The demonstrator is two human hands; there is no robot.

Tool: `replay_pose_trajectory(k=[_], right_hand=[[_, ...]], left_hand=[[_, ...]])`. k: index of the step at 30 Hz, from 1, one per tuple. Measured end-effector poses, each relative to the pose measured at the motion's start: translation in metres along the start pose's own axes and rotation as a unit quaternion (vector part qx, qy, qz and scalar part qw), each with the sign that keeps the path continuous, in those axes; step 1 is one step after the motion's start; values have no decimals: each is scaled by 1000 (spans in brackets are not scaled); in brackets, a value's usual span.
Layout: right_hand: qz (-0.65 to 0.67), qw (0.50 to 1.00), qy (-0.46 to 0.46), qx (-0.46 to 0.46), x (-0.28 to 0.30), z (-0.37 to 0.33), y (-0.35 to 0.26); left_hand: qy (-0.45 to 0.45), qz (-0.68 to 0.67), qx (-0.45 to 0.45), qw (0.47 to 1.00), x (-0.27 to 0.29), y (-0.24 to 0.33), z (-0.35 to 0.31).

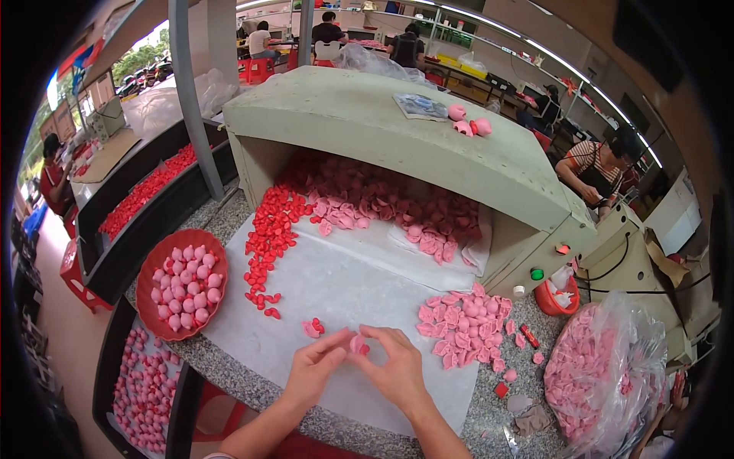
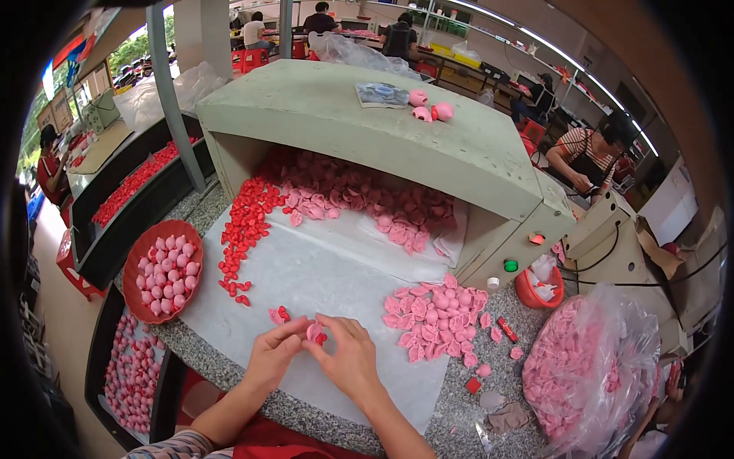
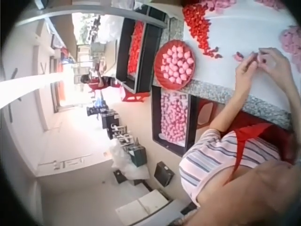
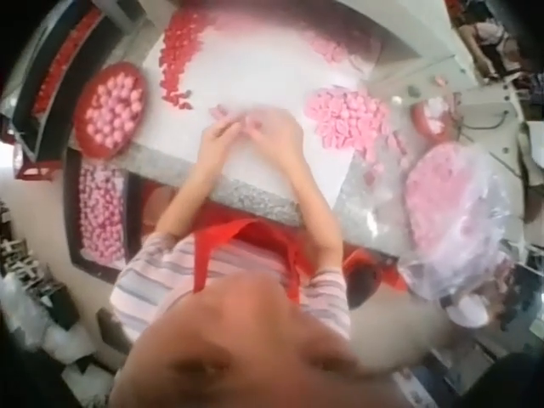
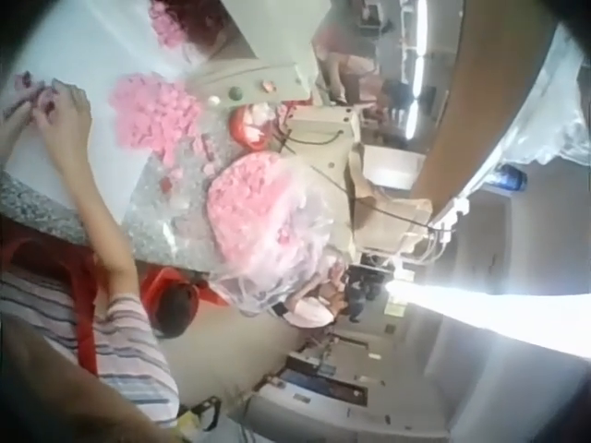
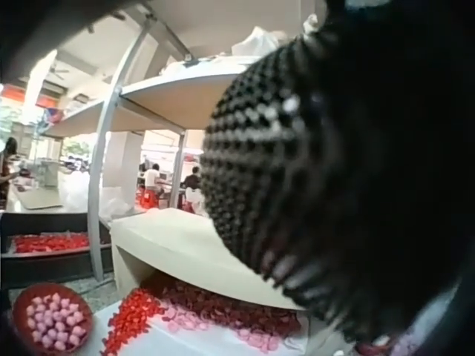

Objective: Manually assembling small pink plastic parts and applying glue from a squeeze bottle on a production line.

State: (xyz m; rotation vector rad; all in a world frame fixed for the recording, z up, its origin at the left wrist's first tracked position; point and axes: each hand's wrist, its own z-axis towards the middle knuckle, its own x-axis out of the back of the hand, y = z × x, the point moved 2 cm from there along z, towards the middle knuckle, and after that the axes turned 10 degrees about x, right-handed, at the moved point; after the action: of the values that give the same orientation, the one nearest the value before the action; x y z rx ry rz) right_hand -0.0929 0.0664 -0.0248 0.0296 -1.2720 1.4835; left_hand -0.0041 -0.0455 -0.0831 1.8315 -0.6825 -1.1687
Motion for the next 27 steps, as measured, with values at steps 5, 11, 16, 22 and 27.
replay_pose_trajectory(k=[5,11,16,22,27], right_hand=[[-132,985,73,85,25,-40,-6],[-173,981,82,27,46,-77,-17],[-182,902,382,-90,92,-140,-6],[-82,796,526,-289,137,-195,77],[-83,846,418,-320,141,-203,109]], left_hand=[[-140,-171,152,963,-32,-12,-2],[-164,-90,248,950,-52,-28,-11],[-133,-197,271,933,-54,-28,-15],[-172,-258,327,893,-62,-36,-10],[-192,-236,325,895,-62,-34,-12]])
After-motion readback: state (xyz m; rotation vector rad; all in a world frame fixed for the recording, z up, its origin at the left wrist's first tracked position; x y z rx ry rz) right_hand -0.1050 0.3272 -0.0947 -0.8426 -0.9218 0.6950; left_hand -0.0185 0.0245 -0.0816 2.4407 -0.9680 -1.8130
